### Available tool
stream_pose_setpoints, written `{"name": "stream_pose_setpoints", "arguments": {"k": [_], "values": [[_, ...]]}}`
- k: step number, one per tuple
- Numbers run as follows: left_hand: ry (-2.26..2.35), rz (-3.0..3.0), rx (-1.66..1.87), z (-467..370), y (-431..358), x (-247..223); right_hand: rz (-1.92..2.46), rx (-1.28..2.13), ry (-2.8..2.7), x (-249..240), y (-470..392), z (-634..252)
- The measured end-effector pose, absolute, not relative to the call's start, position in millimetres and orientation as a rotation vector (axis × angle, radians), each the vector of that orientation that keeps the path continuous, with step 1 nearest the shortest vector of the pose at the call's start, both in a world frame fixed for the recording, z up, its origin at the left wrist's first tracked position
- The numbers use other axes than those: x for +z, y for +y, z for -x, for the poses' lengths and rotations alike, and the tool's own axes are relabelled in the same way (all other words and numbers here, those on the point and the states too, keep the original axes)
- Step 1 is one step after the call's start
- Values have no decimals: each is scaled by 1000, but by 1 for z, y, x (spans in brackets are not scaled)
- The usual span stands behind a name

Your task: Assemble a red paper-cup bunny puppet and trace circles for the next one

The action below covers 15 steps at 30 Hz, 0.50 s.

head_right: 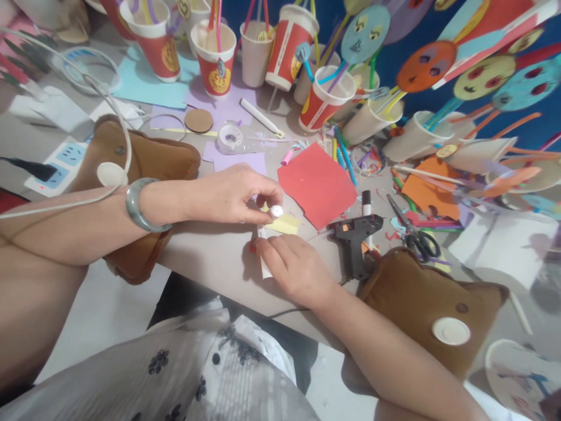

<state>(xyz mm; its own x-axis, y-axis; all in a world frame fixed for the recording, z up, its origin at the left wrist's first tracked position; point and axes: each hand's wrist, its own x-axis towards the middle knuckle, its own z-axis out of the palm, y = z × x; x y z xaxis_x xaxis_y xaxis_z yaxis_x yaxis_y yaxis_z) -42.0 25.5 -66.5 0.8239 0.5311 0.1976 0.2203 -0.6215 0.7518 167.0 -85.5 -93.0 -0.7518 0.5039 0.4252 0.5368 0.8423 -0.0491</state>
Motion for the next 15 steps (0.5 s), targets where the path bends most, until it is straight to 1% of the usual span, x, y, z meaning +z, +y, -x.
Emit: {"name": "stream_pose_setpoints", "arguments": {"k": [15], "values": [[539, -2245, 535, 43, 25, -68, 796, -80, -2532, -94, -87, -172]]}}
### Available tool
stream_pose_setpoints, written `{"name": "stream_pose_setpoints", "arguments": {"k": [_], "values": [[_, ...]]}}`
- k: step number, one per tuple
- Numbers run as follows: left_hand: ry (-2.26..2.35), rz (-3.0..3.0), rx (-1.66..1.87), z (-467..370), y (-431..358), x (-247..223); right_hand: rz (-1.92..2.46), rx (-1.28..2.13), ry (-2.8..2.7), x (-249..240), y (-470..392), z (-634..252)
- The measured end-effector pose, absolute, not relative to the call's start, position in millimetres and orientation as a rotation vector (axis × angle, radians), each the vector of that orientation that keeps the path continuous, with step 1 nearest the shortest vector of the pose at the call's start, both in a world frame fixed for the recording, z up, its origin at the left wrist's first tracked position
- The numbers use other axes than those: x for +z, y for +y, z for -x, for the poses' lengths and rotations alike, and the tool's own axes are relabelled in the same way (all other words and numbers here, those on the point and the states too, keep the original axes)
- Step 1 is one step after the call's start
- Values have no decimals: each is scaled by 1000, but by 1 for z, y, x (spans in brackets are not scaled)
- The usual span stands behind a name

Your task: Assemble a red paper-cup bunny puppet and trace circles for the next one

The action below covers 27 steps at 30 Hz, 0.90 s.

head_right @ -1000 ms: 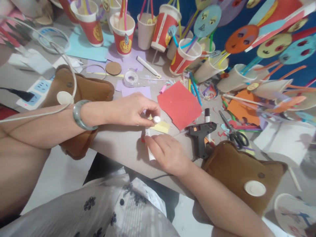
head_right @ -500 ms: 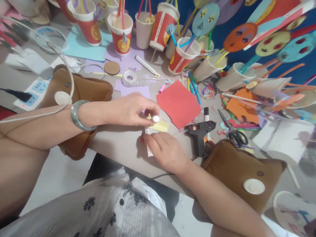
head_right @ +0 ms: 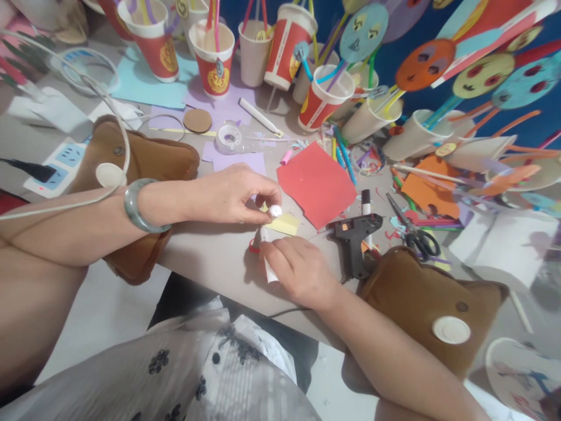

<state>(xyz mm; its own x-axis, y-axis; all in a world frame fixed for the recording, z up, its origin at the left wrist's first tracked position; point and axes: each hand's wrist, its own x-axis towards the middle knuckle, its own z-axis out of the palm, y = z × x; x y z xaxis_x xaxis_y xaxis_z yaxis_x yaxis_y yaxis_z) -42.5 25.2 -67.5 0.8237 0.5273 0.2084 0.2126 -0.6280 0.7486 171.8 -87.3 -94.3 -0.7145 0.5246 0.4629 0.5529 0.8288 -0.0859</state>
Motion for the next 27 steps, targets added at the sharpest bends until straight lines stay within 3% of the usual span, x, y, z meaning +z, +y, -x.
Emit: {"name": "stream_pose_setpoints", "arguments": {"k": [12, 27], "values": [[533, -2246, 564, 43, 24, -69, 823, 54, -2421, -89, -85, -171], [551, -2268, 529, 43, 24, -66, 991, -131, -2279, -94, -79, -177]]}}
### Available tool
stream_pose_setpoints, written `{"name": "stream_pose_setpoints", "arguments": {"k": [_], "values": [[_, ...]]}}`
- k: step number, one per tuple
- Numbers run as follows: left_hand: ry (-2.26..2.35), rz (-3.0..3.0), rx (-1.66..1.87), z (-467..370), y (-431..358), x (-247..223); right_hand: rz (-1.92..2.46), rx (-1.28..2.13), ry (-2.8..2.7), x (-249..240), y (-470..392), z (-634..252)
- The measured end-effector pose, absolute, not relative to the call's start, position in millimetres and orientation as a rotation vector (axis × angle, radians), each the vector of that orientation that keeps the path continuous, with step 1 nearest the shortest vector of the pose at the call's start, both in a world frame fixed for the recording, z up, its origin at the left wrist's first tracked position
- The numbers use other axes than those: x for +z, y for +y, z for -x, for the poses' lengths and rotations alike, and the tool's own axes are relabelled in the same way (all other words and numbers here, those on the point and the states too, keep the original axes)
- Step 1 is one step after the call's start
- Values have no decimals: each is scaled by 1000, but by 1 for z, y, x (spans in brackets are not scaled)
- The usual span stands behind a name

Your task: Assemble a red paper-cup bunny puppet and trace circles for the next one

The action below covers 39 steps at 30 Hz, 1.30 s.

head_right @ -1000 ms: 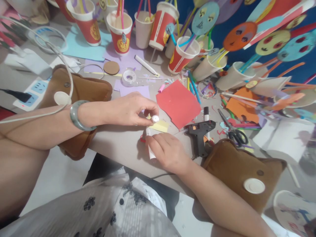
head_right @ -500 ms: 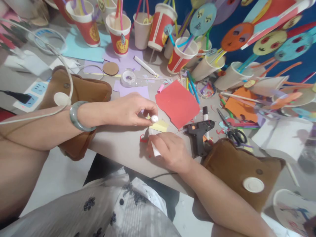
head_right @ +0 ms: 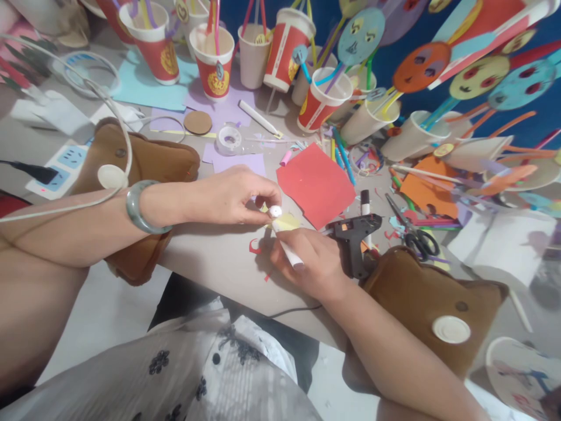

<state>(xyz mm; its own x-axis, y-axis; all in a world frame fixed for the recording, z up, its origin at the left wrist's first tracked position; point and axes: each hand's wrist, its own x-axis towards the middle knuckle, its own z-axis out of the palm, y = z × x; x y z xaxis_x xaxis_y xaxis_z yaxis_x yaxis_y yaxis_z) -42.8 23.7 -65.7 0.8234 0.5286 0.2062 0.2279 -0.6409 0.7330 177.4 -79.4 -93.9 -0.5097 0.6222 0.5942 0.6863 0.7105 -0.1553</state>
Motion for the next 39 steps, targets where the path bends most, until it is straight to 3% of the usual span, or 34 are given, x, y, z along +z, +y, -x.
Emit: {"name": "stream_pose_setpoints", "arguments": {"k": [18, 32, 39], "values": [[540, -2290, 531, 42, 24, -66, 1189, -92, -2255, -93, -84, -176], [542, -2333, 563, 42, 25, -69, 1596, 510, -1581, -69, -64, -178], [564, -2377, 643, 41, 25, -71, 1641, 825, -1772, -53, -28, -181]]}}
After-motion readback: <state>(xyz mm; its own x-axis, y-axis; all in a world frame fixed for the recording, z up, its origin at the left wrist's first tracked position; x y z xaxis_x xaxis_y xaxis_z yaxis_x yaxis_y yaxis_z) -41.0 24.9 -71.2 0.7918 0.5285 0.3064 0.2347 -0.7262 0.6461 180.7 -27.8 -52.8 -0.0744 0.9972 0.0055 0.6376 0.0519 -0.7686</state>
